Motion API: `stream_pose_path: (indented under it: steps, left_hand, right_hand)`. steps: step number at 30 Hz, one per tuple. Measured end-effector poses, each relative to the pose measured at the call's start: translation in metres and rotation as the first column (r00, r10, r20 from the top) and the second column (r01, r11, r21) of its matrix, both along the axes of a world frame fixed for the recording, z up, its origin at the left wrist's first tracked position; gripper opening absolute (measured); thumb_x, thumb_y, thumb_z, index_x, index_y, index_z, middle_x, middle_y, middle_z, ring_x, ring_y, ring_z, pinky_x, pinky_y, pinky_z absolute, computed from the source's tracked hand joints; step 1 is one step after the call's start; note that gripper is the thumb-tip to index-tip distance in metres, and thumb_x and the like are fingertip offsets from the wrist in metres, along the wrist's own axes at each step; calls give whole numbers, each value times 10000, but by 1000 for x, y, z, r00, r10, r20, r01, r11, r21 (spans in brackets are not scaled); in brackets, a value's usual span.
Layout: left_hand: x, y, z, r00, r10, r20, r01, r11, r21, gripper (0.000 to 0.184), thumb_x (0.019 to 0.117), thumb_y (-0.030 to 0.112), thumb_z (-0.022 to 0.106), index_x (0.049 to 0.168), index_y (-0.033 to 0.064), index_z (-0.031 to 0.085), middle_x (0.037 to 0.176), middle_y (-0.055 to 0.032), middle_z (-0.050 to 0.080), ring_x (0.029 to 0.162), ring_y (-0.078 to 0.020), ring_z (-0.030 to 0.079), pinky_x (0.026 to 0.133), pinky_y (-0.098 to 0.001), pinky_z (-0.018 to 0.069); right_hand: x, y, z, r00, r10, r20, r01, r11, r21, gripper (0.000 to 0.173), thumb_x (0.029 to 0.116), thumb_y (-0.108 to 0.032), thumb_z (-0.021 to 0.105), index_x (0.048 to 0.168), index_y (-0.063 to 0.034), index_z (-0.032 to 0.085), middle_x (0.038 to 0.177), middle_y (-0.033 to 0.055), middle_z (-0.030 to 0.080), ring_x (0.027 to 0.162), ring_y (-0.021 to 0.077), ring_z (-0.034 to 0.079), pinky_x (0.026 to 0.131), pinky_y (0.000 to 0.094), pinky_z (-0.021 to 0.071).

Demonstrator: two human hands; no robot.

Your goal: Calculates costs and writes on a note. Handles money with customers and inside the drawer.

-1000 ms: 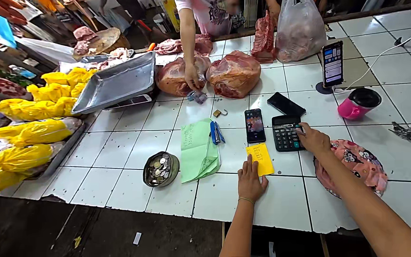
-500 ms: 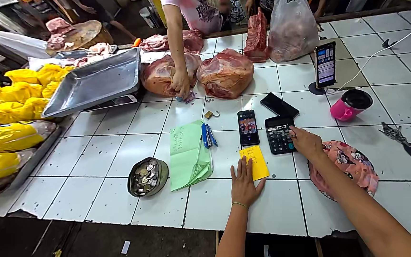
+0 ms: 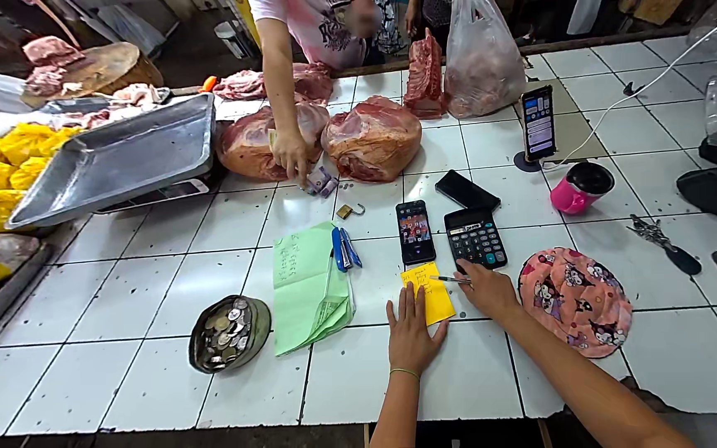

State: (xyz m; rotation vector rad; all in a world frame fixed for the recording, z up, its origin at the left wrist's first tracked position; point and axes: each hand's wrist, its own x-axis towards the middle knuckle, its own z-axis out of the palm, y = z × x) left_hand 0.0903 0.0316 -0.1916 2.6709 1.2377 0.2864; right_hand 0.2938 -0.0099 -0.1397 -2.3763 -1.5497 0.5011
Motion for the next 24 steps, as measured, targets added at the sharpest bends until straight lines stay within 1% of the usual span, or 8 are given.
stream_pose_path:
  steps: [2, 4, 7, 10, 13, 19, 22, 24]
  left_hand:
    - [0, 1, 0, 1000, -2, 17, 2, 1000, 7, 863, 897, 646, 539, 1509, 40, 496, 1574, -224, 440, 1458, -398, 429, 1161, -684, 245]
    - [-1, 2, -1, 999, -2, 49, 1, 1000, 15, 832, 894, 624, 553, 1492, 45, 521, 1557, -258, 445, 1448, -413, 438, 1159, -687, 250]
    - [-1, 0, -3, 993, -5, 121, 3, 1000, 14, 792, 889, 572, 591, 1463, 29, 550, 1516, -284, 480, 1417, -444, 466, 1160, -683, 266]
    - [-3, 1, -1, 989, -12, 145, 10, 1000, 13, 775, 883, 545, 615, 1441, 10, 566, 1479, -280, 520, 1392, -457, 489, 1159, -670, 287]
    - [-3, -1, -1, 990, -12, 143, 8, 1000, 27, 776, 878, 551, 620, 1430, 7, 575, 1467, -273, 535, 1386, -451, 498, 1151, -667, 306]
    - [-2, -2, -1, 984, -20, 176, 11, 999, 49, 766, 868, 539, 642, 1401, -9, 598, 1437, -269, 563, 1357, -449, 529, 1145, -640, 339]
    - [-4, -3, -3, 982, -14, 190, 3, 998, 61, 745, 861, 528, 660, 1383, -3, 616, 1415, -261, 584, 1332, -437, 555, 1136, -619, 366]
    - [-3, -3, -3, 979, -15, 201, 2, 998, 67, 738, 862, 522, 661, 1374, -8, 622, 1407, -259, 592, 1323, -433, 565, 1136, -614, 369]
  right_hand:
    - [1, 2, 2, 1000, -11, -8, 11, 1000, 3, 491, 1097, -410, 419, 1461, -119, 575, 1185, 182, 724, 977, 386, 727, 805, 537, 565]
    - [6, 1, -1, 999, -34, 23, 32, 993, 111, 483, 1083, -393, 452, 1410, -76, 613, 1110, 185, 745, 906, 387, 745, 739, 535, 585]
    - [17, -4, 6, 999, -51, -9, 51, 998, -30, 503, 1099, -411, 415, 1479, -112, 554, 1156, 194, 732, 996, 399, 725, 835, 564, 553]
    - [24, -16, 14, 992, -121, 33, 110, 966, 232, 493, 1074, -373, 486, 1388, -15, 613, 1012, 220, 755, 823, 427, 744, 702, 590, 577]
    - [33, -28, 7, 978, -189, 85, 146, 920, 364, 483, 1059, -352, 520, 1389, -14, 621, 945, 206, 761, 725, 407, 735, 621, 572, 566]
    - [41, -34, -11, 973, -210, 98, 164, 923, 349, 491, 1063, -352, 511, 1425, -33, 601, 906, 225, 753, 692, 429, 719, 598, 581, 547]
    - [39, -35, -13, 983, -172, 55, 161, 973, 165, 462, 1083, -333, 497, 1456, -70, 573, 1026, 251, 750, 849, 481, 731, 717, 635, 550]
    - [35, -41, -17, 987, -149, 65, 135, 973, 188, 409, 1073, -290, 511, 1374, -36, 625, 990, 248, 750, 822, 475, 734, 684, 633, 552]
